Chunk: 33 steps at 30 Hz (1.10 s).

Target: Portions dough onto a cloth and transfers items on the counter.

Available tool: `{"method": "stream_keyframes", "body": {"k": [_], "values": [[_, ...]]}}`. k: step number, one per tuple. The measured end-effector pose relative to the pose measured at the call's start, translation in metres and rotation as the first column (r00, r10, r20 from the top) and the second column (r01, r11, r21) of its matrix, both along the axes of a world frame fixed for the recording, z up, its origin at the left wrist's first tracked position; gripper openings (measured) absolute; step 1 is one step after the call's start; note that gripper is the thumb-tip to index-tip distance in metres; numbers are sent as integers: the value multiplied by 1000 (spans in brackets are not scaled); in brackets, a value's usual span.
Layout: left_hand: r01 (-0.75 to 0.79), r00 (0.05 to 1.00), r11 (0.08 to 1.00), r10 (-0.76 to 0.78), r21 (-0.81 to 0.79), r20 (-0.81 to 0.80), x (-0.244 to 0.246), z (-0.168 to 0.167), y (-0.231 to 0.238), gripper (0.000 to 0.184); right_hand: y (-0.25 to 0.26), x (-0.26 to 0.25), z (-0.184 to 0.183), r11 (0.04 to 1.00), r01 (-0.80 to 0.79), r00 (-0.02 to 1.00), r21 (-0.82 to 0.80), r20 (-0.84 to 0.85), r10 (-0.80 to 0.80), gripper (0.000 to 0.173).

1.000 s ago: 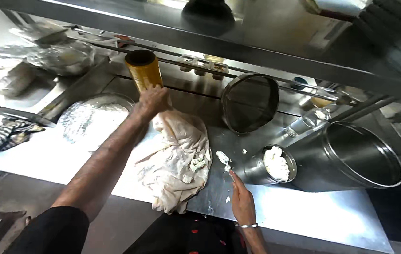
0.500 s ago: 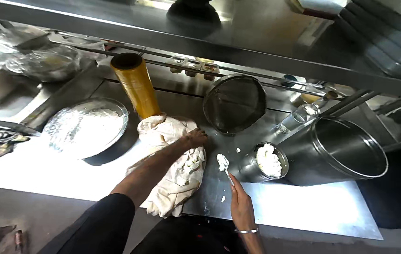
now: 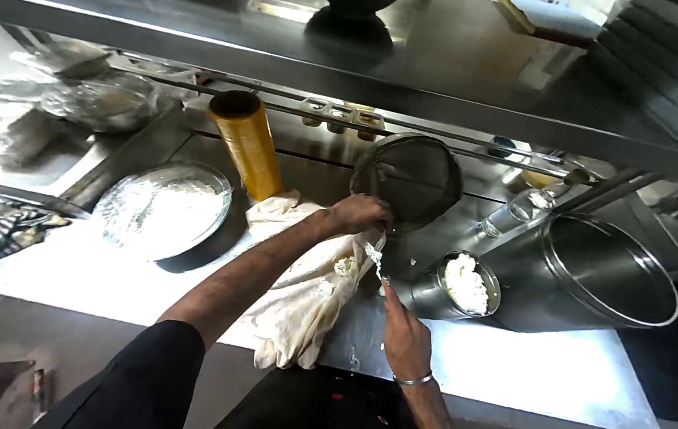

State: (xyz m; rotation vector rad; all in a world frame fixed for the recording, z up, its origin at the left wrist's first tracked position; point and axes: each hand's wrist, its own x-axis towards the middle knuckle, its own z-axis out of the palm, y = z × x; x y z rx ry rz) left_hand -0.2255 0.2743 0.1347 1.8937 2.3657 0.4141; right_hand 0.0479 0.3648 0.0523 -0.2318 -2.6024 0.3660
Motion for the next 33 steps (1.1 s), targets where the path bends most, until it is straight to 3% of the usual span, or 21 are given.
{"method": "stream_keyframes", "body": {"k": [4,7,10,14,18,23,29,33], "values": [[-38,998,997,34,-74,-51,6,13,-3,15,-15,2,-7,991,-92,984,93,163,76,52],[-58,997,997,55,-46,-53,5,10,-7,15,-20,6,-2,987,-126,988,101,104,115,53],[-57,997,997,54,-52,-60,6,16,-8,16,-20,-7,9,994,-40,997,106,73,32,48],[-22,994,998,15,-65,-110,8,18,-3,16,-24,-24,-2,986,-22,968,165,249,-20,54],[-67,994,996,62,-53,-93,11,19,-2,17,-47,-13,-12,993,-116,807,26,585,79,58],[-113,992,993,110,-40,-66,9,19,-3,18,-59,-4,-17,996,-87,866,19,495,67,57],[-103,993,994,104,23,-58,15,-10,4,16,-61,-11,-31,997,-47,691,-62,719,77,62],[-150,988,982,147,118,37,20,-36,-8,17,-68,0,-44,994,-22,685,-111,722,96,62]]}}
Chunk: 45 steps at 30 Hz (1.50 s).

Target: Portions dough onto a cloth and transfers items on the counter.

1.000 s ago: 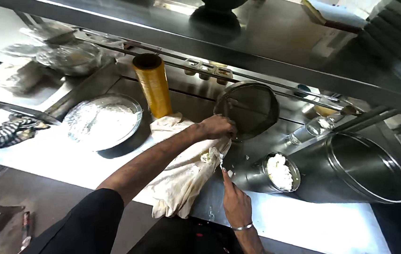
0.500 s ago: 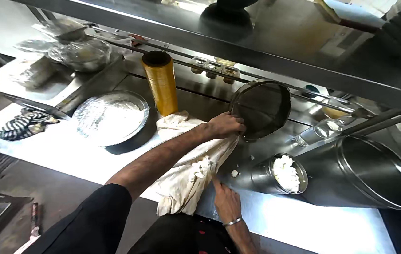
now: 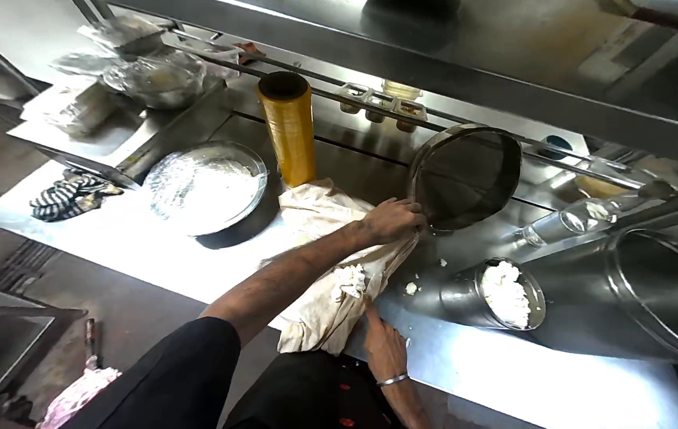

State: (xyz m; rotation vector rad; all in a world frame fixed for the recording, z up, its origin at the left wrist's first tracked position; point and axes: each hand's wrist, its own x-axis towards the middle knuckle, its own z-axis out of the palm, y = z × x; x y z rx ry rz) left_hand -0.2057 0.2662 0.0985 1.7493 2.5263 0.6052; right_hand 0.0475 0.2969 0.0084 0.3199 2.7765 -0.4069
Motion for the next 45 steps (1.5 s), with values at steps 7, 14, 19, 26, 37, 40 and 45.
{"method": "stream_keyframes", "body": {"k": [7,14,19,26,37,40,45], "values": [[-718,663,620,471,315,582,107,-36,-127,46,7,1,-10,957,115,990,-266,-51,-133,50],[-948,-288,-217,280,-232,916,225,-110,-201,67,-1,7,-19,976,66,992,-208,-95,-87,53],[-891,-436,159,-39,-425,899,206,-102,-167,34,0,11,-29,994,-76,993,-75,-97,68,57],[-932,-111,303,281,-198,953,181,-124,-126,23,11,13,-28,974,-85,995,-209,-74,70,55],[-960,-208,212,-98,-184,973,175,-90,-94,21,4,13,-43,592,80,980,-802,-46,-195,48],[-966,-221,155,-92,-205,971,176,-90,-103,22,9,8,-41,422,167,957,-891,44,-286,48],[-966,-251,-25,-123,-256,960,188,-94,-128,27,15,6,-34,142,258,934,-956,209,-291,51]]}}
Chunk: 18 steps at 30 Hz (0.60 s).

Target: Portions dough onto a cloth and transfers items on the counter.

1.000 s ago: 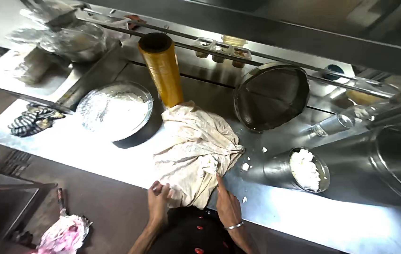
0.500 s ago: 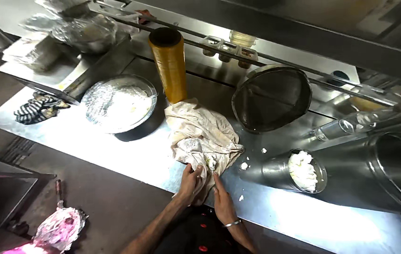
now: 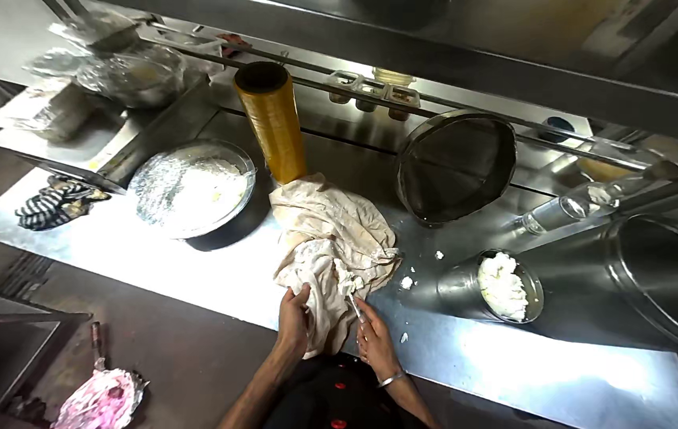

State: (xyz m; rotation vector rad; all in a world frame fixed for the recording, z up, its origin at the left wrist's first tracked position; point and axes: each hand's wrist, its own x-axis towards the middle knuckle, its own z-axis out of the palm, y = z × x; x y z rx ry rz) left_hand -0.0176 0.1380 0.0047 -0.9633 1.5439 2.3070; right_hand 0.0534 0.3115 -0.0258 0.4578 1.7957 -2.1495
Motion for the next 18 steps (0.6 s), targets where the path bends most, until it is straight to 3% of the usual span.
{"method": "stream_keyframes", "body": {"k": [6,13,18], "values": [[-182,982,983,184,-36,40,14,-13,-32,28,6,1,16,1000,27,997,15,-73,-26,52],[-145,987,988,148,-61,55,18,-12,-32,26,28,6,60,994,59,990,-87,-125,-70,52],[-131,987,987,138,-91,81,21,-14,-29,23,66,21,111,984,108,956,-141,-258,-142,51]]}}
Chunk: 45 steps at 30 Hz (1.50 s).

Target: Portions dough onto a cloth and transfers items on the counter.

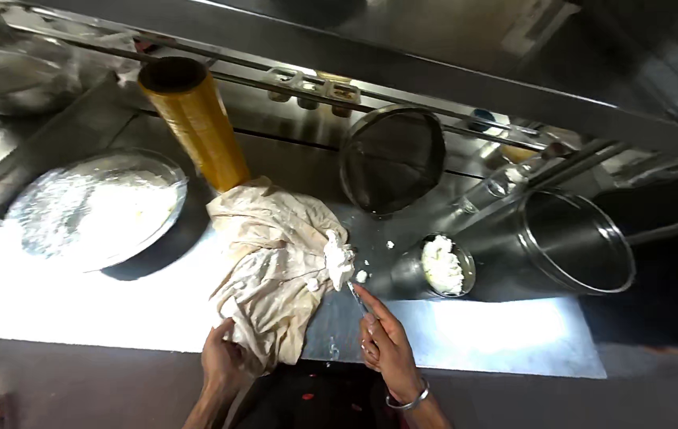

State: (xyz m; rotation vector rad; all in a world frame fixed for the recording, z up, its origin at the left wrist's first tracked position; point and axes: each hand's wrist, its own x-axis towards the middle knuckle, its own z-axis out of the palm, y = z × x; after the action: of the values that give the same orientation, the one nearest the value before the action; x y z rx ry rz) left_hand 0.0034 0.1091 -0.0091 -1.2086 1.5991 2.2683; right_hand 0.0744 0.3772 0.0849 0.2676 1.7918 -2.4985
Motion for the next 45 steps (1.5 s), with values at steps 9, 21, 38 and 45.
{"method": "stream_keyframes", "body": {"k": [9,21,38,45], "values": [[61,998,996,-60,-61,23,2,-2,0,16,86,52,97,369,570,819,734,-474,-324,49],[46,999,997,-46,-66,-2,2,-3,0,19,86,46,8,-441,290,813,849,-462,-354,43],[363,932,930,-364,60,3,-3,-9,-14,38,-11,-5,-53,285,-206,977,936,213,8,47],[555,832,824,-551,112,-69,-13,1,9,38,-47,-6,-88,442,-282,958,851,277,77,47]]}}
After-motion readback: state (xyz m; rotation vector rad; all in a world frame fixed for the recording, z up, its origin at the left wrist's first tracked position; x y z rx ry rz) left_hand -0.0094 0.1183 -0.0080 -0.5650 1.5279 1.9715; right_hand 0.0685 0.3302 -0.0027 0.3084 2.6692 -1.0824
